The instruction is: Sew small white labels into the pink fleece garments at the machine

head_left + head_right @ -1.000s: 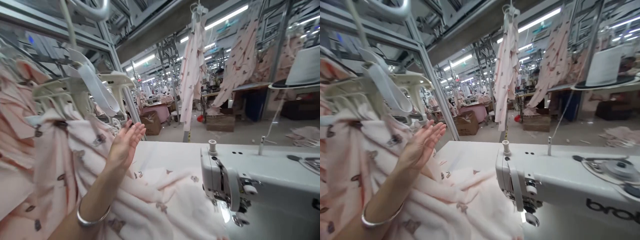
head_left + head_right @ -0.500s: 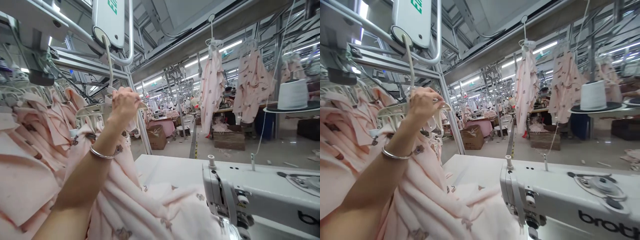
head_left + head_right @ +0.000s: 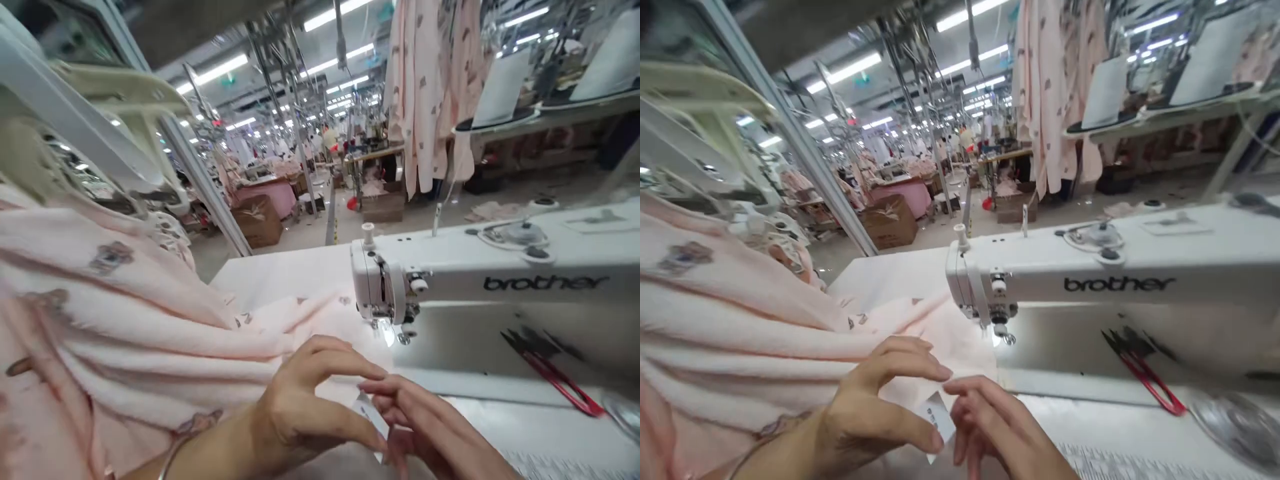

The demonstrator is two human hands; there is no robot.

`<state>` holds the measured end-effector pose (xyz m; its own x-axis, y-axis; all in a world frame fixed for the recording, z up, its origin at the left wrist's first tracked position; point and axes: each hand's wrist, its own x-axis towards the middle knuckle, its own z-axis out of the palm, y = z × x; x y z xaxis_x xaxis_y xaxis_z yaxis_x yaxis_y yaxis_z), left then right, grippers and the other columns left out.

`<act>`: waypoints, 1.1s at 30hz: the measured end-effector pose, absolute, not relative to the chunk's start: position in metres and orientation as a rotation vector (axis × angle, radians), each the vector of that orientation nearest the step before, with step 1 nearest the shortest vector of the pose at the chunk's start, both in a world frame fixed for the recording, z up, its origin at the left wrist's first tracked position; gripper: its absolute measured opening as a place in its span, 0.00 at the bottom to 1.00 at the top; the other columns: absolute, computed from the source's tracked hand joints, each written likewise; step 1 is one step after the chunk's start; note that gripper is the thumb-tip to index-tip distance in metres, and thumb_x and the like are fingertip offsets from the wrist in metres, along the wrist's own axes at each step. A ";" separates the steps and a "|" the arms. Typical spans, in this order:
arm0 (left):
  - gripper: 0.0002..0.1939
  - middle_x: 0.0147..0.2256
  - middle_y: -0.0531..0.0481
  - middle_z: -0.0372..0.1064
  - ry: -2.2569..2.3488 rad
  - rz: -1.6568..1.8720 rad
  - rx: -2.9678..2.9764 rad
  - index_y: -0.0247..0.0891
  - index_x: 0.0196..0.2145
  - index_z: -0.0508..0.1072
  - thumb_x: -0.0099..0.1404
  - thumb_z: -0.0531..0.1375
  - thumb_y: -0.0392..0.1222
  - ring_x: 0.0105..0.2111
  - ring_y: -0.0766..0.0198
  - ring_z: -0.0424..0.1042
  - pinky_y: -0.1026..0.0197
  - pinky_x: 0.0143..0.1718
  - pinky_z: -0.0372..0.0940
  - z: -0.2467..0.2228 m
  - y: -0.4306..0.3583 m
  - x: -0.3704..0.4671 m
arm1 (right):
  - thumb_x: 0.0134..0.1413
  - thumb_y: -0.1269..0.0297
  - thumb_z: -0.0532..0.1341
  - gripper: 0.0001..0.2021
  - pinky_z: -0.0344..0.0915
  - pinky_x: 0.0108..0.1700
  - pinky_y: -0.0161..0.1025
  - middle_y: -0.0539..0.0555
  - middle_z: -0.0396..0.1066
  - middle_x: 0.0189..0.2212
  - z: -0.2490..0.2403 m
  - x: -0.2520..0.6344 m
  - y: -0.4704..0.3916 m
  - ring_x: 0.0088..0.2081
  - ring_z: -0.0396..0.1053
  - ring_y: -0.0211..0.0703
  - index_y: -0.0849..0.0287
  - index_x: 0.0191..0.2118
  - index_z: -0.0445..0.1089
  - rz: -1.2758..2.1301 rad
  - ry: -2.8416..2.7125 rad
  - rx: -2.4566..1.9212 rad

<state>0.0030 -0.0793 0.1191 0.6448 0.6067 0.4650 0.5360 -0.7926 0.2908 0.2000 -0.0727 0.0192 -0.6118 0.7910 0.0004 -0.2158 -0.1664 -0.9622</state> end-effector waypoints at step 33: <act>0.09 0.22 0.51 0.68 1.556 0.476 1.393 0.33 0.28 0.70 0.57 0.59 0.43 0.21 0.68 0.67 0.69 0.20 0.61 0.042 0.000 0.032 | 0.62 0.70 0.50 0.13 0.65 0.36 0.39 0.58 0.63 0.35 -0.026 0.213 -0.060 0.36 0.64 0.44 0.63 0.48 0.65 0.211 -2.126 -1.130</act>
